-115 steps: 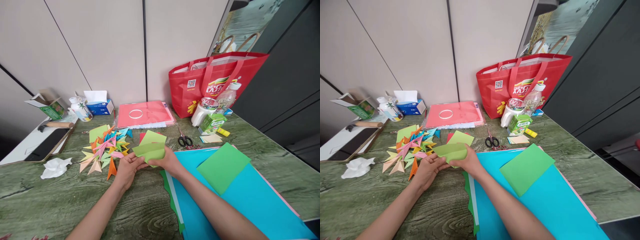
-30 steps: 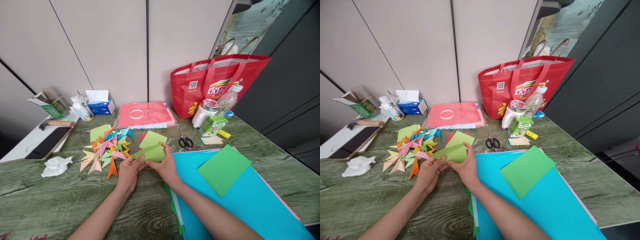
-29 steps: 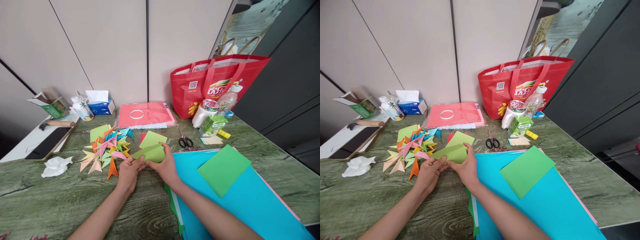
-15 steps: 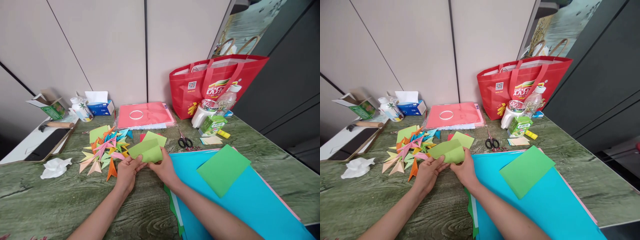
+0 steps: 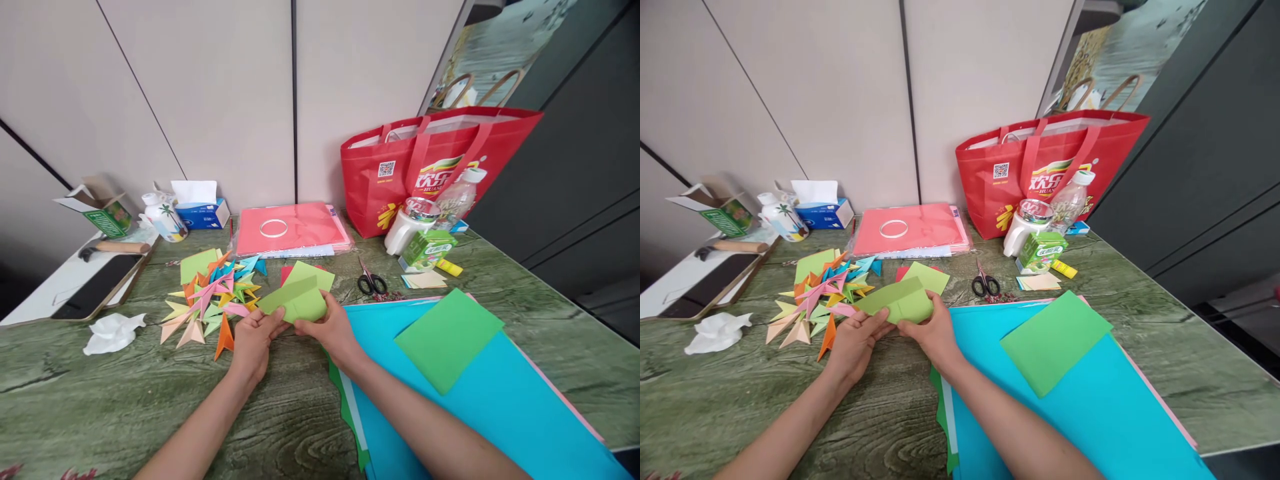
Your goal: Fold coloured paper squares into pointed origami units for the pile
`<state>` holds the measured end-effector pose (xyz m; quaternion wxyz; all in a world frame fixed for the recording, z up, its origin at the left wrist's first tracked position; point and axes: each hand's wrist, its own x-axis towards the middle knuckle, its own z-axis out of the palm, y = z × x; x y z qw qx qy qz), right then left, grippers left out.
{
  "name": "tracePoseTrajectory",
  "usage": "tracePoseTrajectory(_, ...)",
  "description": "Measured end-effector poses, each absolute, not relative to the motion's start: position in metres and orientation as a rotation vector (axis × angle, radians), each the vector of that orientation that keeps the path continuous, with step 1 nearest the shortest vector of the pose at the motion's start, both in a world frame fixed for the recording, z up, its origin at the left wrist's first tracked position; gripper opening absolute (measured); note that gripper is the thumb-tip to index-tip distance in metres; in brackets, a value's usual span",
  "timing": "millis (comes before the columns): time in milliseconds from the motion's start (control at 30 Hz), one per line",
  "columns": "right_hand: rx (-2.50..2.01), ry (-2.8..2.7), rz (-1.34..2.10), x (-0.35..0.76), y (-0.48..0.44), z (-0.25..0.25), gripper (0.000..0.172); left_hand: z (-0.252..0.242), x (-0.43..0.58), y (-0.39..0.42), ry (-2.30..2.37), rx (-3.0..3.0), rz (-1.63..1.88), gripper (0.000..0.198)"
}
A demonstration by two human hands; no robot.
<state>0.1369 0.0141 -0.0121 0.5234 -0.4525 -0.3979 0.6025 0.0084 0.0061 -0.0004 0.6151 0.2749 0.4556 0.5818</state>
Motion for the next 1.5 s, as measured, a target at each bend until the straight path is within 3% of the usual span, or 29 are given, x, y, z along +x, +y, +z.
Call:
tracePoseTrajectory(433,-1.284,-1.001,1.315,0.141,0.019,-0.013,0.053,-0.004,0.009,0.007,1.198,0.886,1.166,0.031)
tracePoseTrajectory(900,-1.290,-0.900,1.364,0.145,0.022,-0.005,0.044,0.002,-0.006,0.019,1.300,0.845,1.401,0.043)
tracePoseTrajectory(1067,-1.219,-0.742,1.392,0.147,0.024,-0.005,0.040,0.001,-0.004,0.019,1.242,0.835,1.525,0.031)
tracePoseTrajectory(1233,-1.118,-0.745,1.423,0.144,0.020,-0.004,0.038,0.004,0.010,0.007,1.078,1.004,1.266,0.016)
tracePoseTrajectory(1367,-1.071,-0.784,1.517,0.138,0.014,-0.003,0.035,0.002,0.013,0.003,1.117,1.107,1.173,0.029)
tracePoseTrajectory(1500,-1.067,-0.893,1.573,0.135,0.013,-0.007,0.030,-0.004,0.007,0.009,1.166,1.019,1.279,0.022)
